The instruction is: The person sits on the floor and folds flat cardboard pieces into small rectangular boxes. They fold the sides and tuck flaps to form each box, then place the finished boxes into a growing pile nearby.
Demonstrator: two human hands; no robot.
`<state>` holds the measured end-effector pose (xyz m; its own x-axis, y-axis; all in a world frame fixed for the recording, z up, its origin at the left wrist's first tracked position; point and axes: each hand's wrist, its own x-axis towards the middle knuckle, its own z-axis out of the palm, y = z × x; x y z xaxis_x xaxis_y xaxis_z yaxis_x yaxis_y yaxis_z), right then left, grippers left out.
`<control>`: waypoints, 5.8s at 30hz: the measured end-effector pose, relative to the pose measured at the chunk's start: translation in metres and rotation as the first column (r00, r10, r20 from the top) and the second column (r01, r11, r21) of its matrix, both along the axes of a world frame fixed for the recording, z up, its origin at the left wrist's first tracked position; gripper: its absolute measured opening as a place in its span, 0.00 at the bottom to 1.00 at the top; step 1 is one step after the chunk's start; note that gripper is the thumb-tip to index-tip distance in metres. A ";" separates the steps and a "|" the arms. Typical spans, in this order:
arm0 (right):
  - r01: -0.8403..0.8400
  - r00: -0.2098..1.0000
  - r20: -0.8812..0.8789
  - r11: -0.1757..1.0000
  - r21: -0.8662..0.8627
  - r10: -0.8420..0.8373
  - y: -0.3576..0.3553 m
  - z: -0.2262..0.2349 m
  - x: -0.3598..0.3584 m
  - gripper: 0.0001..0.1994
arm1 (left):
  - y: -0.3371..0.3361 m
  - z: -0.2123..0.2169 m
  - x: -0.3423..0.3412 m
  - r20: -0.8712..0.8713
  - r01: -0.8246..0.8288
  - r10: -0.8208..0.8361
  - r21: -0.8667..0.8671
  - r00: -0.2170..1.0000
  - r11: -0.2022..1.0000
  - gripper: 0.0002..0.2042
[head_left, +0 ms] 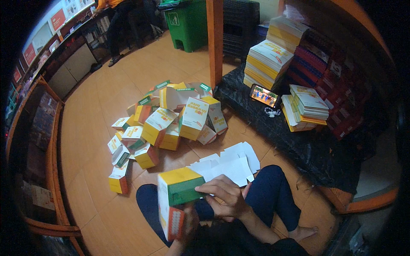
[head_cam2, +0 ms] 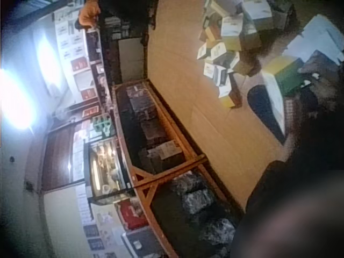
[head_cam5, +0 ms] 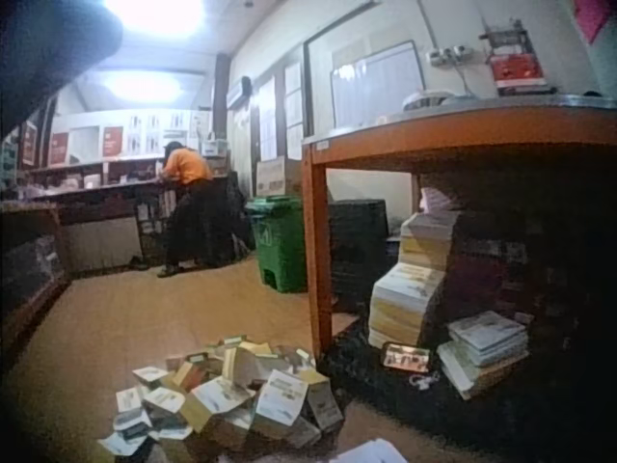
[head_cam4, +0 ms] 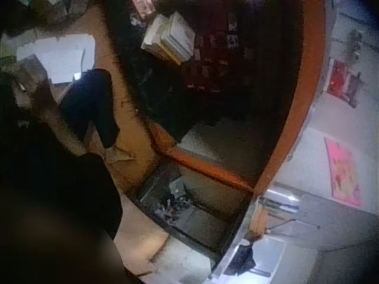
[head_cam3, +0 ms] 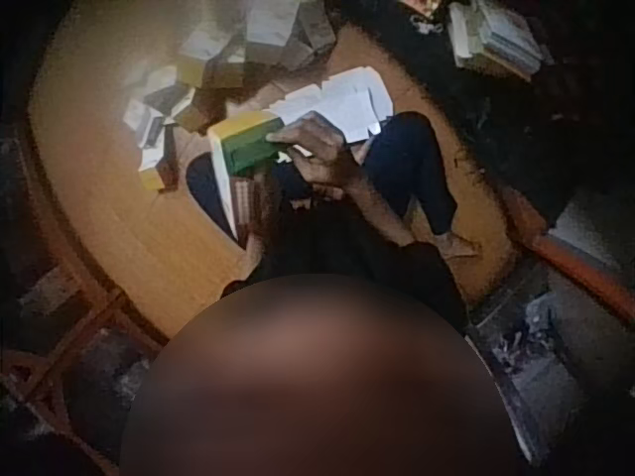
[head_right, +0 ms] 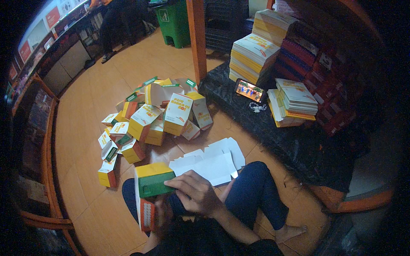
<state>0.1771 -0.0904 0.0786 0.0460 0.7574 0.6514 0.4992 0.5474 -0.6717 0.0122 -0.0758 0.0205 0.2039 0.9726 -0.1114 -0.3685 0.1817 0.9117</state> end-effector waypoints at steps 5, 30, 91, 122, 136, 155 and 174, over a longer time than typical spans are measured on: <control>0.163 0.985 0.054 0.985 0.054 -0.166 0.003 -0.009 -0.005 0.19 | -0.001 0.020 0.015 0.047 0.063 -0.060 -0.060 0.997 0.996 0.14; 0.067 0.938 -0.311 0.958 -0.280 -0.156 0.003 -0.006 0.036 0.16 | 0.022 0.010 -0.003 -0.227 0.219 -0.173 0.196 0.958 0.956 0.07; -0.235 0.945 -0.301 0.905 -0.355 0.127 0.011 -0.039 0.004 0.26 | 0.069 -0.047 -0.064 0.161 0.273 -0.308 0.208 0.938 0.939 0.11; 0.444 0.781 0.624 0.705 -0.553 -0.002 0.118 -0.248 0.030 0.34 | 0.086 -0.108 -0.115 -0.012 0.040 -0.042 -0.138 0.999 0.990 0.14; 0.360 0.756 0.652 0.866 -0.346 -0.054 0.106 -0.258 0.028 0.23 | 0.087 -0.118 -0.117 -0.034 0.047 -0.052 -0.135 0.998 0.990 0.13; -0.176 0.974 0.029 0.831 -0.528 0.224 0.039 0.003 0.052 0.15 | 0.074 -0.004 -0.051 -0.122 0.343 -0.324 0.209 0.938 0.916 0.17; 0.256 0.872 0.371 0.944 0.210 -0.319 0.019 0.014 -0.001 0.16 | 0.034 0.035 0.002 -0.506 -0.026 0.702 0.802 0.501 0.597 0.16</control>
